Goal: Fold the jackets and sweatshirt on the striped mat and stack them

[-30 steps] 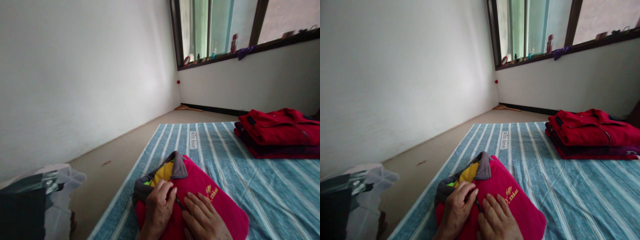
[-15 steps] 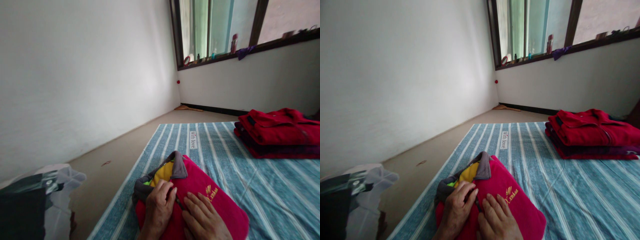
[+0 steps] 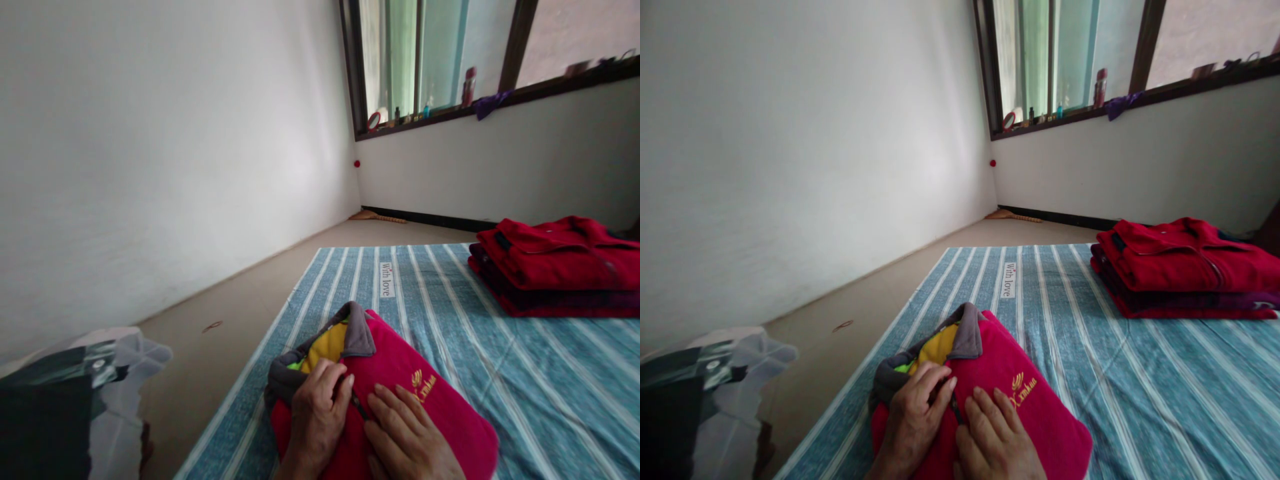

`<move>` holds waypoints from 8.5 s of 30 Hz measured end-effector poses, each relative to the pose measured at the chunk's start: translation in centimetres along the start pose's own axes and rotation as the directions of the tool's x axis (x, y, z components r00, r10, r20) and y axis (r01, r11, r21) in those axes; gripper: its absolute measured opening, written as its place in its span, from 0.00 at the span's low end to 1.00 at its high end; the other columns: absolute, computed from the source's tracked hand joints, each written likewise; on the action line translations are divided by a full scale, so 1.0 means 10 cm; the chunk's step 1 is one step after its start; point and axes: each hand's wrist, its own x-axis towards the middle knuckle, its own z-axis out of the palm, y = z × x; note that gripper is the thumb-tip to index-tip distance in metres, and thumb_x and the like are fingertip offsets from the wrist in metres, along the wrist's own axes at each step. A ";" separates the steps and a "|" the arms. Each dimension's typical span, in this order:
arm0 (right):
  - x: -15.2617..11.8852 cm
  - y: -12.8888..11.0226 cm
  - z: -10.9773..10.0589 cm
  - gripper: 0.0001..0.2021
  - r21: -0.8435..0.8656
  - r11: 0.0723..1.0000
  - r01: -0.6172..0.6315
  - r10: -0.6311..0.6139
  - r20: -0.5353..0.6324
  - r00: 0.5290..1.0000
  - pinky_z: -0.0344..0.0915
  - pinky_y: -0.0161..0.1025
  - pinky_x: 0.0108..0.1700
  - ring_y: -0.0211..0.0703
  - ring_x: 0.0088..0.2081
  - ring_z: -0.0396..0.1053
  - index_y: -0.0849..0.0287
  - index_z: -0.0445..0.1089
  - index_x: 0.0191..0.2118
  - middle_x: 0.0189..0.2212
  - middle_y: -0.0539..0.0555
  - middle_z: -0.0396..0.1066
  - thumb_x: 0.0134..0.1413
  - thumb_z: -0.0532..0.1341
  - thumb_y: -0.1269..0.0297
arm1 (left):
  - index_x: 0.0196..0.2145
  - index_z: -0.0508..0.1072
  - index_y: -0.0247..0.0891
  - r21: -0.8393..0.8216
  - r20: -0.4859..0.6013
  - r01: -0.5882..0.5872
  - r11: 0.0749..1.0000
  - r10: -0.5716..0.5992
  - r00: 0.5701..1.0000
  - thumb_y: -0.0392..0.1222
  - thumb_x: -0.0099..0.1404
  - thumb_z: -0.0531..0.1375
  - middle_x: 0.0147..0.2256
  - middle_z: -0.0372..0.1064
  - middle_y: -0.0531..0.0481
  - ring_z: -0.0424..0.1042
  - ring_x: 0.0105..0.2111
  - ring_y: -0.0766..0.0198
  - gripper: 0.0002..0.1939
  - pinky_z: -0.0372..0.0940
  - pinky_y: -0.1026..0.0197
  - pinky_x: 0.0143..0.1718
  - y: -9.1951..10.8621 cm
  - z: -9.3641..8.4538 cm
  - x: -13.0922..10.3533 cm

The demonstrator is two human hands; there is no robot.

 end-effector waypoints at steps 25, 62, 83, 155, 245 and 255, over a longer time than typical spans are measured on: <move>-0.01 0.02 0.00 0.10 0.002 1.000 0.018 -0.018 0.012 1.000 0.57 0.39 0.60 0.41 0.49 0.70 0.57 0.71 0.34 0.37 0.53 0.76 0.60 0.52 0.69 | 0.33 0.71 0.39 0.004 -0.015 -0.005 1.000 0.005 1.000 0.38 0.67 0.53 0.28 0.70 0.50 0.71 0.28 0.66 0.08 0.67 0.66 0.31 -0.01 0.00 0.00; 0.09 0.73 -0.52 0.16 -0.077 0.813 -0.576 0.550 0.423 0.720 0.68 0.47 0.48 0.51 0.46 0.71 0.58 0.72 0.44 0.45 0.58 0.73 0.58 0.54 0.55 | 0.32 0.75 0.40 -0.045 -0.173 0.294 0.955 -0.297 0.939 0.50 0.62 0.58 0.34 0.74 0.46 0.74 0.33 0.61 0.12 0.70 0.64 0.29 -0.10 -0.74 -0.50; 0.01 1.03 -0.62 0.29 -0.048 0.255 -0.966 0.684 0.715 0.145 0.68 0.44 0.47 0.54 0.45 0.73 0.61 0.71 0.49 0.43 0.58 0.75 0.49 0.60 0.42 | 0.47 0.68 0.35 -0.675 0.448 0.720 -0.163 -0.865 0.225 0.49 0.48 0.69 0.54 0.66 0.38 0.69 0.52 0.47 0.30 0.73 0.54 0.37 0.20 -0.78 -0.92; -0.11 1.10 -0.58 0.33 -0.143 0.276 -0.951 0.674 0.734 0.085 0.62 0.47 0.55 0.58 0.52 0.68 0.59 0.74 0.47 0.49 0.57 0.72 0.43 0.59 0.38 | 0.53 0.70 0.34 -0.723 0.658 0.421 -0.548 -0.733 0.176 0.35 0.56 0.63 0.45 0.75 0.42 0.73 0.47 0.49 0.26 0.64 0.50 0.54 -0.06 -0.53 -0.58; -0.05 1.06 -0.59 0.32 -0.156 0.302 -0.941 0.685 0.722 0.100 0.62 0.45 0.54 0.56 0.50 0.69 0.61 0.74 0.48 0.47 0.57 0.73 0.44 0.59 0.39 | 0.54 0.70 0.32 -0.732 0.642 0.407 -0.546 -0.753 0.144 0.33 0.58 0.62 0.46 0.75 0.43 0.72 0.49 0.50 0.25 0.64 0.51 0.55 -0.06 -0.52 -0.56; -0.07 1.07 -0.60 0.31 -0.165 0.311 -0.936 0.679 0.728 0.098 0.62 0.44 0.54 0.55 0.50 0.69 0.59 0.74 0.48 0.47 0.56 0.73 0.45 0.58 0.40 | 0.54 0.69 0.34 -0.730 0.647 0.420 -0.538 -0.742 0.174 0.36 0.58 0.63 0.46 0.75 0.43 0.72 0.48 0.49 0.26 0.64 0.49 0.55 -0.07 -0.51 -0.59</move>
